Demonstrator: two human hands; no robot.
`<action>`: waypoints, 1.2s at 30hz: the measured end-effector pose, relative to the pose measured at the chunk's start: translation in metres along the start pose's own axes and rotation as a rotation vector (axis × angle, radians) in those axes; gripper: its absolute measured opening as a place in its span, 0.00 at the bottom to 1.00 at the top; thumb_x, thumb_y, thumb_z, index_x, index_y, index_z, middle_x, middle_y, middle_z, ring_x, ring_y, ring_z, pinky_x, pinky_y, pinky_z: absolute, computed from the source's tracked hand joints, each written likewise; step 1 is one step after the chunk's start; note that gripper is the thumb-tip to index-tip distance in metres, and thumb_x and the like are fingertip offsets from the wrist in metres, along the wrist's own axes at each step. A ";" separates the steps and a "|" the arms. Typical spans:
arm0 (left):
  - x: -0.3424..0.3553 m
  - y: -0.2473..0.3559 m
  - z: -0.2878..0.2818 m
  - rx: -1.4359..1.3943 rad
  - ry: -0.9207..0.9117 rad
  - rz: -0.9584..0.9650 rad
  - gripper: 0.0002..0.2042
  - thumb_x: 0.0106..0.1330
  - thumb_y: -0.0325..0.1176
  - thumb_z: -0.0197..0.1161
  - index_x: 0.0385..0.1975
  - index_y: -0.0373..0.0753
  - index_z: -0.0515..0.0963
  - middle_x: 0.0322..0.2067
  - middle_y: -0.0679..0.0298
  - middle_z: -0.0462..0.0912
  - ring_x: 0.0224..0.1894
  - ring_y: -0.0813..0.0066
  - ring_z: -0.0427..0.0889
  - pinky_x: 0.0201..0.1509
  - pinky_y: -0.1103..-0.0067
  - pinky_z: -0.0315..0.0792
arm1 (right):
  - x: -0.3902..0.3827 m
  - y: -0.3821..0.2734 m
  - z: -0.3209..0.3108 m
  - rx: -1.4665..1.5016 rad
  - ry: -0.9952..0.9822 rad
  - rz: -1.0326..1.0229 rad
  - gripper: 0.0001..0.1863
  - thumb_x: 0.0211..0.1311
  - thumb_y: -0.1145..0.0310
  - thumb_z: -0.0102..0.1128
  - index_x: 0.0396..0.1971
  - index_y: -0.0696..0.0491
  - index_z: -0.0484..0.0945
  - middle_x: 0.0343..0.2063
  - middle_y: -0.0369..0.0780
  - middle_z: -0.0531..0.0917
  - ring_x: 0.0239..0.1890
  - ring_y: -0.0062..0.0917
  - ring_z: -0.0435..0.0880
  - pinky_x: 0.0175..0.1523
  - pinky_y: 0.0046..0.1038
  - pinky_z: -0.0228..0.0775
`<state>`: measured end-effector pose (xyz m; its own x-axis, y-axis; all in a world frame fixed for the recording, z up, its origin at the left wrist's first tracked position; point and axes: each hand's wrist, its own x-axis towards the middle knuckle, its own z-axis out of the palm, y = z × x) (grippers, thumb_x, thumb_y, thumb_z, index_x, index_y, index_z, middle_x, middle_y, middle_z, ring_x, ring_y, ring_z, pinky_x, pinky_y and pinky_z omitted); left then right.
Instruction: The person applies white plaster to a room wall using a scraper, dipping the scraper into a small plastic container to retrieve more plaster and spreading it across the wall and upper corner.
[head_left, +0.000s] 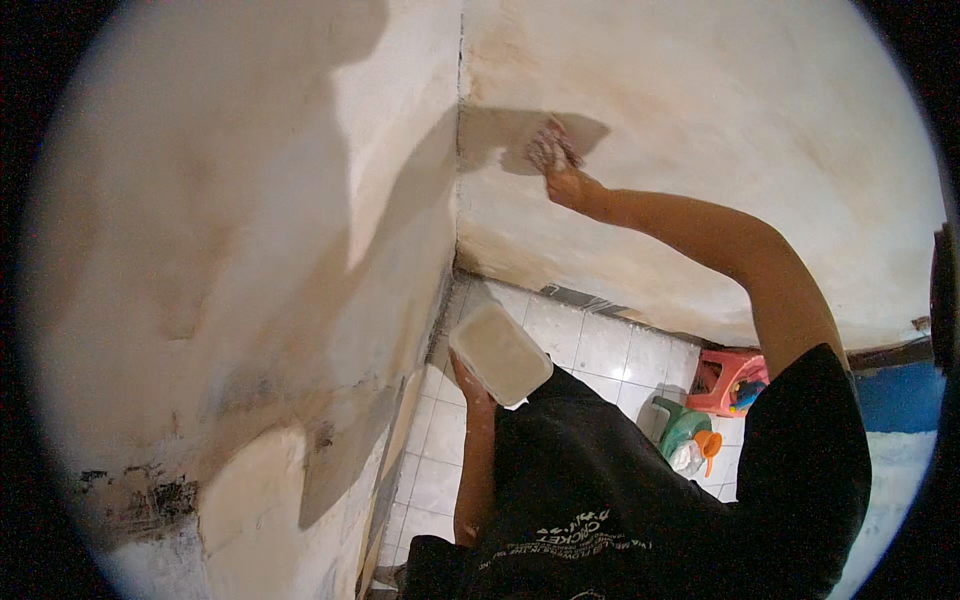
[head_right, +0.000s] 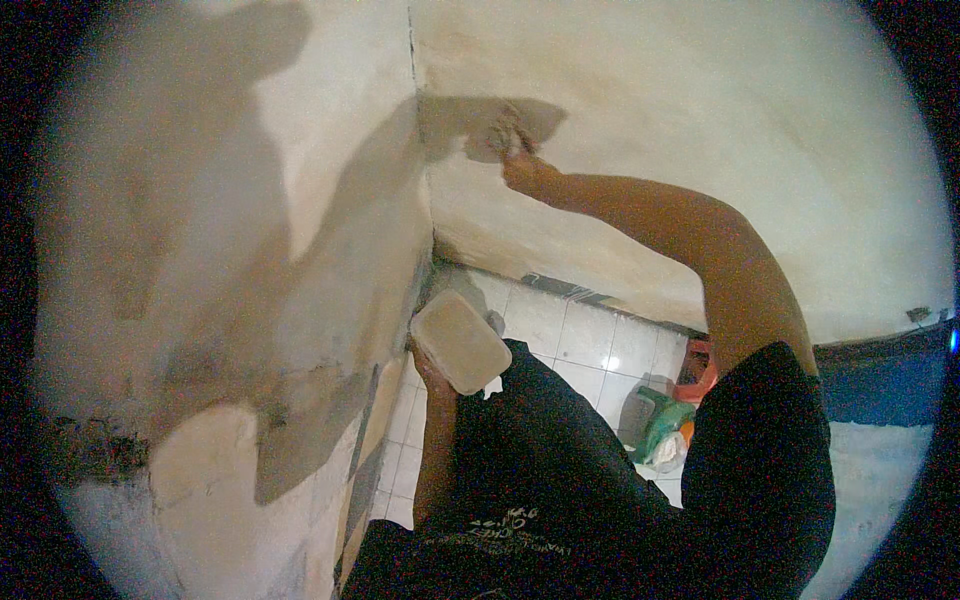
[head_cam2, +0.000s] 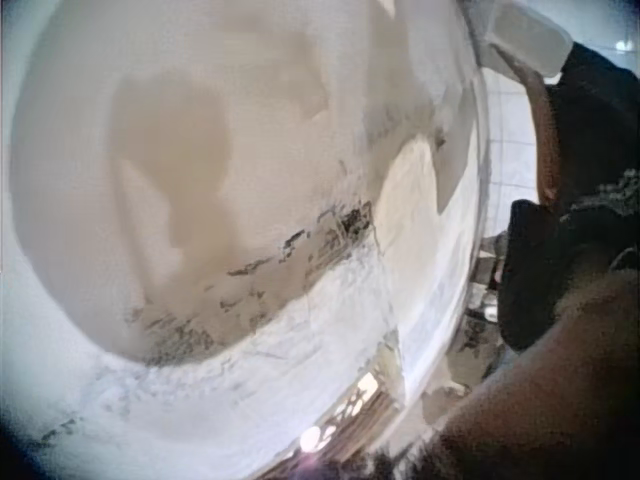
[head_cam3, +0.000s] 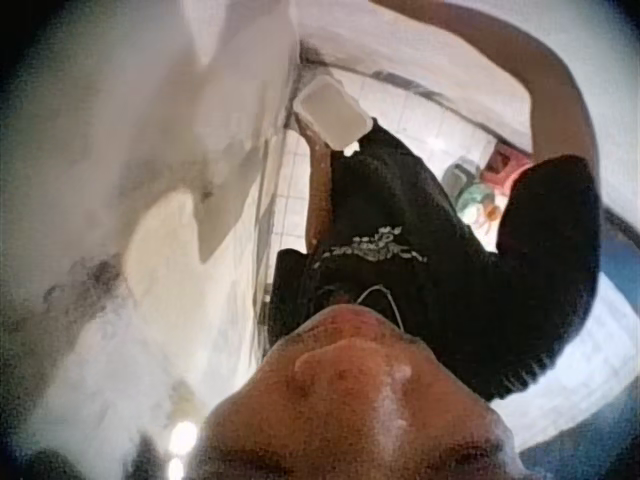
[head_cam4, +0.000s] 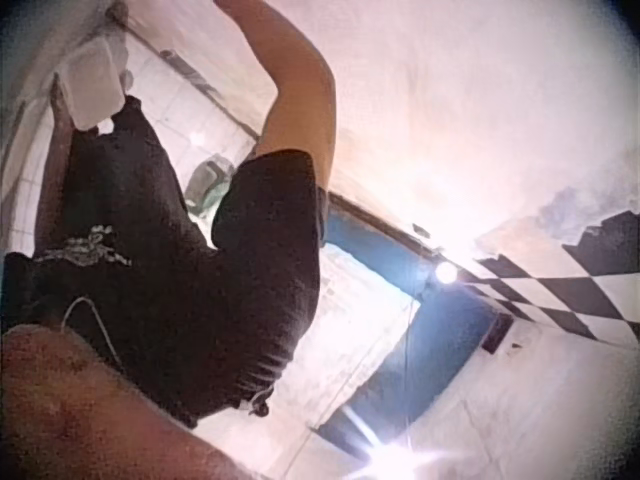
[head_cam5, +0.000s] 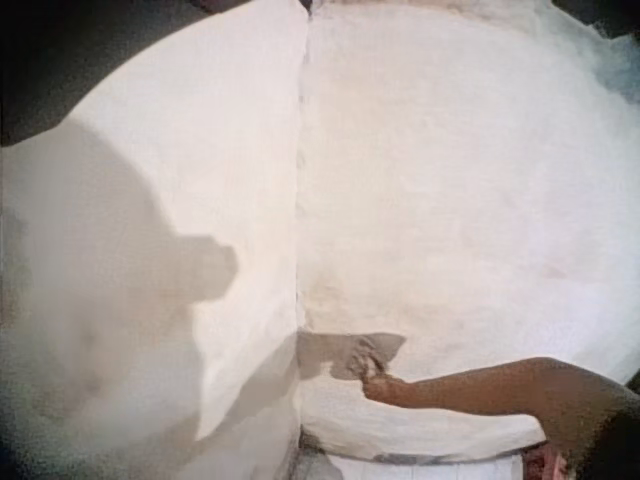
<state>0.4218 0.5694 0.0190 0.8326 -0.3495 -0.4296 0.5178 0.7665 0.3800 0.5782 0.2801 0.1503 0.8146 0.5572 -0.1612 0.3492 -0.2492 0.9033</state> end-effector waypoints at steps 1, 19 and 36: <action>0.004 -0.004 -0.004 0.010 0.007 0.002 0.31 0.61 0.58 0.36 0.54 0.40 0.59 0.50 0.57 0.68 0.49 0.61 0.70 0.51 0.66 0.68 | -0.027 -0.006 0.004 0.011 -0.008 0.008 0.14 0.41 0.71 0.54 0.31 0.60 0.77 0.38 0.51 0.76 0.47 0.47 0.70 0.51 0.48 0.61; 0.005 0.017 -0.036 0.101 -0.156 -0.058 0.27 0.61 0.55 0.38 0.53 0.40 0.61 0.51 0.57 0.66 0.52 0.57 0.67 0.55 0.62 0.61 | -0.116 -0.147 -0.050 3.090 1.171 1.884 0.11 0.56 0.71 0.44 0.39 0.55 0.69 0.38 0.44 0.75 0.39 0.33 0.75 0.44 0.33 0.69; -0.001 0.014 -0.004 0.094 -0.137 -0.152 0.28 0.62 0.55 0.37 0.54 0.40 0.59 0.52 0.56 0.65 0.52 0.57 0.67 0.56 0.64 0.61 | -0.188 0.117 -0.136 2.155 1.347 1.796 0.15 0.57 0.84 0.36 0.45 0.72 0.61 0.48 0.57 0.66 0.52 0.40 0.66 0.58 0.33 0.61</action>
<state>0.4275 0.5825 0.0211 0.7589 -0.5322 -0.3753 0.6504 0.6478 0.3965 0.4032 0.2538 0.3398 0.5463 -0.7993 0.2505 0.4971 0.0687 -0.8650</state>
